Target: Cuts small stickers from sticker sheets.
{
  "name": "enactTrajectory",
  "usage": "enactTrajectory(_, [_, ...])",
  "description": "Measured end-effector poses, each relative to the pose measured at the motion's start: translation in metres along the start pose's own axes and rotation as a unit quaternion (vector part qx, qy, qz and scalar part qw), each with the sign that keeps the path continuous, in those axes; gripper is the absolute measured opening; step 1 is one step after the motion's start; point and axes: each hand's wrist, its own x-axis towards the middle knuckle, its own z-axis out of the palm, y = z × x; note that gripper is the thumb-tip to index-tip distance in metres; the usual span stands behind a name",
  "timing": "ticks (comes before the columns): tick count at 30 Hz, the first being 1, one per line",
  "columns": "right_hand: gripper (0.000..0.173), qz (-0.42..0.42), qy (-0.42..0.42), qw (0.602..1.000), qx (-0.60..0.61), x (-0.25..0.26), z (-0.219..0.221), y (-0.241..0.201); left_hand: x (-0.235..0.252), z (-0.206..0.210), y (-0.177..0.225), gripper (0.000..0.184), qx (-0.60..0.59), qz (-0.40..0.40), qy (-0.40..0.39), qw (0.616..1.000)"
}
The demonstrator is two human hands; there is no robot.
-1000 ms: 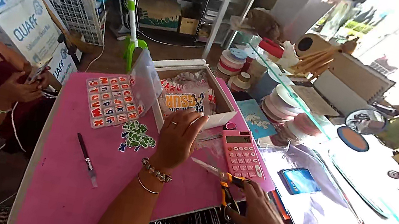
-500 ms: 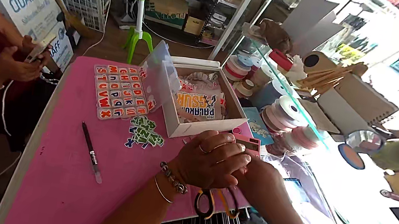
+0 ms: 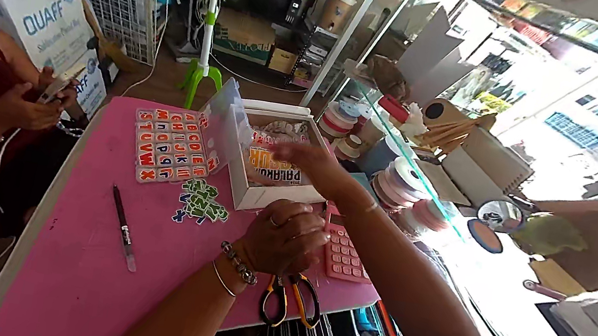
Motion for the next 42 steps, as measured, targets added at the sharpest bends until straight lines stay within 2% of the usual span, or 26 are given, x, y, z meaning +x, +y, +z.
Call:
enactTrajectory(3, [0.047, -0.142, 0.168, 0.958, 0.184, -0.038, -0.026, -0.032, -0.002, 0.003, 0.012, 0.035, -0.018, 0.010, -0.034, 0.999])
enactTrajectory(4, [0.046, -0.170, 0.197, 0.947, 0.188, -0.048, -0.033, -0.041, -0.001, 0.005, 0.016, 0.035, -0.020, 0.015, -0.041, 0.999])
enactTrajectory(6, [0.043, -0.157, 0.221, 0.960, 0.068, -0.059, -0.037, -0.048, 0.000, 0.007, 0.022, 0.036, -0.022, 0.024, -0.058, 0.998])
enactTrajectory(8, [0.034, -0.095, 0.170, 0.979, -0.067, -0.047, -0.026, -0.046, -0.001, 0.010, 0.025, 0.036, -0.026, 0.035, -0.080, 0.996])
enactTrajectory(10, [0.033, -0.044, 0.069, 0.985, -0.154, -0.016, -0.009, -0.025, -0.002, 0.013, 0.025, 0.034, -0.021, 0.044, -0.104, 0.993])
enactTrajectory(14, [0.064, 0.115, -0.157, 0.948, -0.251, 0.039, 0.026, 0.012, -0.004, 0.012, 0.021, 0.029, 0.006, 0.067, -0.125, 0.990])
enactTrajectory(15, [0.067, 0.136, -0.176, 0.941, -0.254, 0.043, 0.030, 0.013, -0.004, 0.007, 0.019, 0.028, 0.014, 0.068, -0.129, 0.989])
enactTrajectory(16, [0.065, 0.133, -0.151, 0.952, -0.231, 0.042, 0.031, 0.014, -0.002, 0.000, 0.019, 0.029, 0.023, 0.058, -0.130, 0.990])
enactTrajectory(18, [0.047, 0.056, 0.033, 0.990, -0.128, 0.025, 0.029, 0.016, 0.002, -0.018, 0.030, 0.032, 0.033, 0.000, -0.114, 0.993])
enactTrajectory(19, [0.040, 0.012, 0.149, 0.986, -0.073, 0.012, 0.026, 0.010, 0.004, -0.028, 0.039, 0.033, 0.030, -0.039, -0.098, 0.994])
enactTrajectory(21, [0.034, -0.111, 0.340, 0.933, 0.021, -0.002, 0.013, -0.003, 0.008, -0.047, 0.057, 0.034, 0.023, -0.116, -0.070, 0.990])
enactTrajectory(22, [0.035, -0.177, 0.373, 0.907, 0.077, -0.006, 0.007, -0.010, 0.011, -0.054, 0.067, 0.033, 0.018, -0.159, -0.064, 0.985])
enactTrajectory(23, [0.038, -0.210, 0.365, 0.897, 0.131, -0.014, 0.002, -0.020, 0.014, -0.059, 0.076, 0.032, 0.004, -0.206, -0.057, 0.977])
enactTrajectory(25, [0.040, -0.211, 0.343, 0.891, 0.212, -0.031, -0.002, -0.044, 0.022, -0.060, 0.090, 0.030, -0.062, -0.314, -0.030, 0.947])
enactTrajectory(27, [0.043, -0.183, 0.312, 0.904, 0.229, -0.038, -0.003, -0.055, 0.034, -0.059, 0.099, 0.031, -0.143, -0.442, 0.003, 0.886])
enactTrajectory(29, [0.046, -0.106, 0.259, 0.939, 0.200, -0.031, -0.007, -0.049, 0.046, -0.057, 0.100, 0.031, -0.187, -0.570, -0.012, 0.800])
enactTrajectory(30, [0.046, -0.056, 0.229, 0.951, 0.201, -0.026, -0.009, -0.042, 0.048, -0.056, 0.100, 0.030, -0.197, -0.611, -0.037, 0.766])
enactTrajectory(31, [0.048, -0.008, 0.206, 0.957, 0.205, -0.020, -0.010, -0.034, 0.046, -0.055, 0.101, 0.031, -0.198, -0.629, -0.061, 0.749])
enactTrajectory(33, [0.054, 0.067, 0.170, 0.959, 0.216, -0.014, -0.016, -0.020, 0.041, -0.055, 0.111, 0.034, -0.178, -0.623, -0.115, 0.753])
enactTrajectory(36, [0.059, 0.110, 0.170, 0.952, 0.231, -0.002, -0.030, -0.022, 0.021, -0.065, 0.119, 0.041, -0.100, -0.555, -0.200, 0.801])
enactTrajectory(38, [0.055, 0.083, 0.167, 0.956, 0.225, 0.010, -0.042, -0.036, 0.002, -0.072, 0.116, 0.043, -0.088, -0.545, -0.193, 0.811])
enactTrajectory(40, [0.051, 0.024, 0.181, 0.956, 0.230, 0.029, -0.053, -0.048, -0.018, -0.075, 0.111, 0.043, -0.119, -0.557, -0.154, 0.807])
enactTrajectory(42, [0.055, -0.015, 0.195, 0.958, 0.210, 0.043, -0.058, -0.055, -0.034, -0.075, 0.108, 0.039, -0.141, -0.554, -0.112, 0.813])
